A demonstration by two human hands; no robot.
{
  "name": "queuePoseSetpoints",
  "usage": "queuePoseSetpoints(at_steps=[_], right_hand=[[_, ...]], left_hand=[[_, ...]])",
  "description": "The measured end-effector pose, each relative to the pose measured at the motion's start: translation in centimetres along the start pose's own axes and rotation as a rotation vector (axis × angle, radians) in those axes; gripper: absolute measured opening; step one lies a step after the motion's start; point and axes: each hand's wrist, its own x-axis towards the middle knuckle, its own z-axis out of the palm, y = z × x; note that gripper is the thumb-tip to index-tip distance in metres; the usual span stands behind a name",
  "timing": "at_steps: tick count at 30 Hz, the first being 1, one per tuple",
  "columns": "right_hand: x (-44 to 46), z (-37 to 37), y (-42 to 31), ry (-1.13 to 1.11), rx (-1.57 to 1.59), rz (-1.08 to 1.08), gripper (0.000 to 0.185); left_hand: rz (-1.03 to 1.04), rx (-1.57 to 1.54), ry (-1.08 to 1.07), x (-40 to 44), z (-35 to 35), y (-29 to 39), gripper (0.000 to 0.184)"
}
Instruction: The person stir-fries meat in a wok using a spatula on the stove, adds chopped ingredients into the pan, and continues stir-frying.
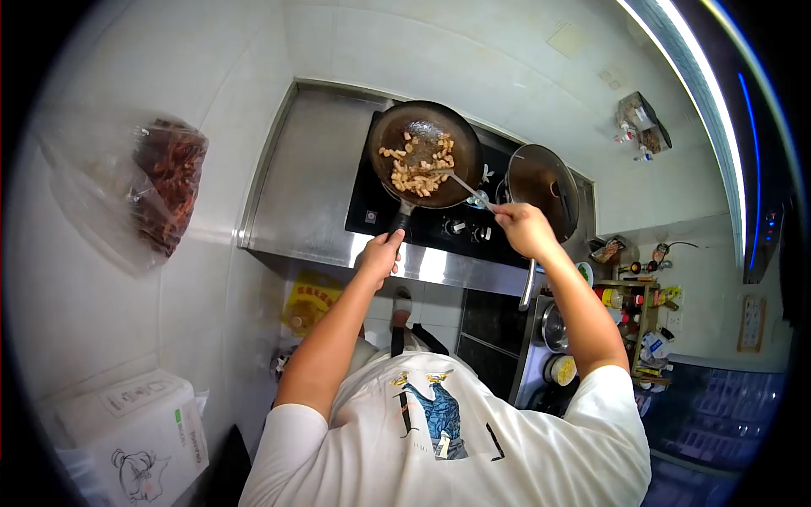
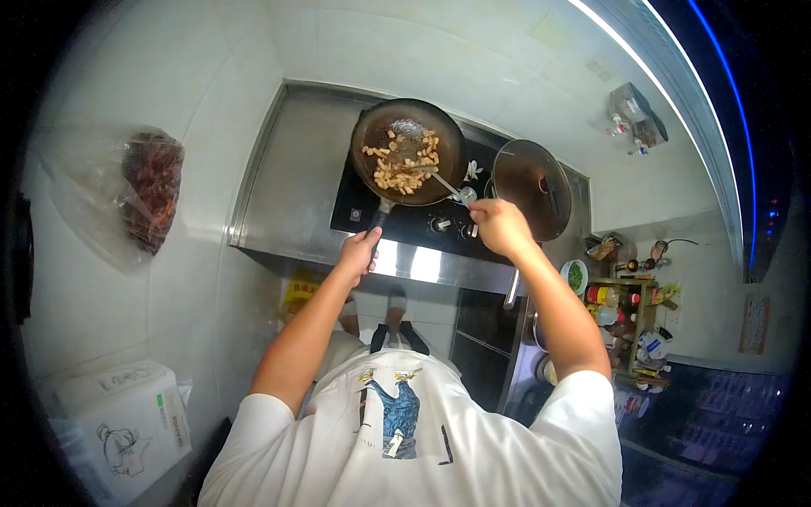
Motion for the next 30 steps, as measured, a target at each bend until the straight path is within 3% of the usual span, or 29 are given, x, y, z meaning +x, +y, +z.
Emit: queuePoseSetpoints(at_steps=[3,4,9,14,15,18,26,30], right_hand=[[-1.4,-0.5,-0.5,-0.125,-0.055,0.025,0.022],[-0.9,1.2,0.0,-0.047,-0.03,-0.046,0.022],[4.1,4.3,0.0,0.126,0.103,0.064,0.021],[9.2,6.6,-0.3,0.24,0.141,0.001,0.023],[9.5,7.6,-0.4,0.173,0.191,0.074,0.023],[7.5,9.6,-0.4,0.104,0.158,0.022,0.023],[-1.0,-0.4,0.0,-0.051,0.079,0.005,0.022],[-1.7,1.1,0.0,-0.063,-0.003,-0.02,0.021]], left_hand=[[0.011,-0.032,-0.014,0.4,0.0,-0.5,0.033],[0.007,-0.025,-0.018,0.3,0.0,-0.6,0.033],[-0.021,0.022,0.004,-0.4,0.1,0.4,0.035],[-0.001,0.009,0.009,0.3,0.0,-0.4,0.033],[-0.004,0.01,0.01,0.3,0.0,-0.3,0.033],[-0.02,0.015,0.002,0.0,0.0,-0.1,0.036],[-0.029,0.019,0.015,0.0,-0.1,0.0,0.034],[-0.012,0.013,0.015,0.2,0.0,-0.1,0.034]])
